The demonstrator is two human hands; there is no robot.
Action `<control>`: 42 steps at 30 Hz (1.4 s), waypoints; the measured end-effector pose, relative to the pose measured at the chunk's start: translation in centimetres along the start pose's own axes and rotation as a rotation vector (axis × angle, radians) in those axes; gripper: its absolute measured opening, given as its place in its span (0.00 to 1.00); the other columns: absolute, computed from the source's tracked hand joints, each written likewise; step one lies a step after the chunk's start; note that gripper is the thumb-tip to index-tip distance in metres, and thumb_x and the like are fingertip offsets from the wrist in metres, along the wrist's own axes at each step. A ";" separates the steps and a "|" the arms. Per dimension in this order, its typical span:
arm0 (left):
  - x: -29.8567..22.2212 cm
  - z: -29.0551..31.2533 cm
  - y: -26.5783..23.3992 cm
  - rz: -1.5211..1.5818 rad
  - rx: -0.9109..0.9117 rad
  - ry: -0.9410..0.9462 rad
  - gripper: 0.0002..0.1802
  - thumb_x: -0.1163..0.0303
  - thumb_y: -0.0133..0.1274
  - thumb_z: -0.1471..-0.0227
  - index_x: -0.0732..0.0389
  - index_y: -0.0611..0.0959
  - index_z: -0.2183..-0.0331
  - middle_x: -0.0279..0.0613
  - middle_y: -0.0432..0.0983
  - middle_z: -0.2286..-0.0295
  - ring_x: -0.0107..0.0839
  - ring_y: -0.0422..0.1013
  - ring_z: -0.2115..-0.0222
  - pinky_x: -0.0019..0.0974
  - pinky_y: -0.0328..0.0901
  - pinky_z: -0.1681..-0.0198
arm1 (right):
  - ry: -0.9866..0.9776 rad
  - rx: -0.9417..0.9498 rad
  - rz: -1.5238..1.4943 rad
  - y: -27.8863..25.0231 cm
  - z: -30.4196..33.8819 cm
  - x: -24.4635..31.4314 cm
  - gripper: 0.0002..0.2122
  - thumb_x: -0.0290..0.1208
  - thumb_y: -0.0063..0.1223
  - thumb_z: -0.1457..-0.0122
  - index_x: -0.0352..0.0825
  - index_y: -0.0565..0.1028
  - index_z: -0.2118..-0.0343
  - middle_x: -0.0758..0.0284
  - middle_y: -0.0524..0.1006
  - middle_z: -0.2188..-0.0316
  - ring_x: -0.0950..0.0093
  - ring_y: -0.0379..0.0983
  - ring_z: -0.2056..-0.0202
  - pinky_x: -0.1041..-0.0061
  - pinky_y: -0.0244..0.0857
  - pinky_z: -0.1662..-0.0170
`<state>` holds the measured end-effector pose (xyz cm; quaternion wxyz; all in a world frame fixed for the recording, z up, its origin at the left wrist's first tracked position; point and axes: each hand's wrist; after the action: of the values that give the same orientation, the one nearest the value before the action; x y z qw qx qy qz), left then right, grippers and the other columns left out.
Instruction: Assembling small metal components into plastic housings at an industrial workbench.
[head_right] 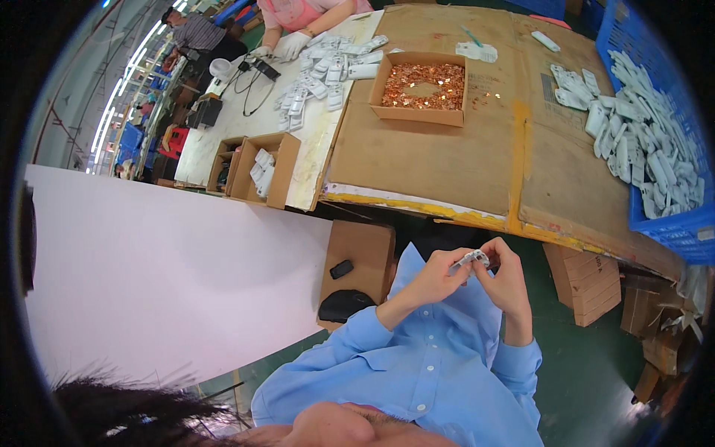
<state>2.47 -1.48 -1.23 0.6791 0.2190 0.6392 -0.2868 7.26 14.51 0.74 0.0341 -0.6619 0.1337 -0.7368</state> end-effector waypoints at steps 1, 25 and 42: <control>-0.2 0.1 0.0 -0.009 -0.004 0.007 0.12 0.75 0.46 0.44 0.66 0.78 0.59 0.38 0.76 0.77 0.23 0.72 0.78 0.28 0.67 0.73 | -0.005 0.003 0.000 0.0 0.0 0.0 0.06 0.18 0.56 0.50 0.30 0.69 0.71 0.68 0.72 0.77 0.81 0.69 0.74 0.81 0.64 0.69; -0.5 0.3 -0.9 0.059 -0.045 0.050 0.15 0.75 0.47 0.47 0.64 0.75 0.56 0.41 0.77 0.74 0.27 0.73 0.74 0.30 0.68 0.70 | -0.044 -0.042 -0.113 1.2 -1.1 -0.6 0.06 0.21 0.55 0.50 0.31 0.70 0.70 0.70 0.73 0.74 0.83 0.70 0.72 0.83 0.65 0.66; 3.5 -2.9 -16.2 0.034 -0.738 0.070 0.12 0.71 0.50 0.45 0.62 0.77 0.58 0.32 0.76 0.70 0.20 0.72 0.74 0.27 0.67 0.69 | -0.115 -0.586 -0.120 -4.1 -12.7 -9.1 0.05 0.27 0.54 0.43 0.31 0.73 0.69 0.74 0.72 0.77 0.86 0.65 0.75 0.85 0.62 0.70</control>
<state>-10.48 -11.89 -3.86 0.6946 -0.0203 0.7188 -0.0180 -3.58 22.40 -8.17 -0.1944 -0.6908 0.2991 -0.6289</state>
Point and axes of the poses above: each hand's wrist, its own z-axis away from the middle knuckle, its own y-axis out of the palm, x = y × z
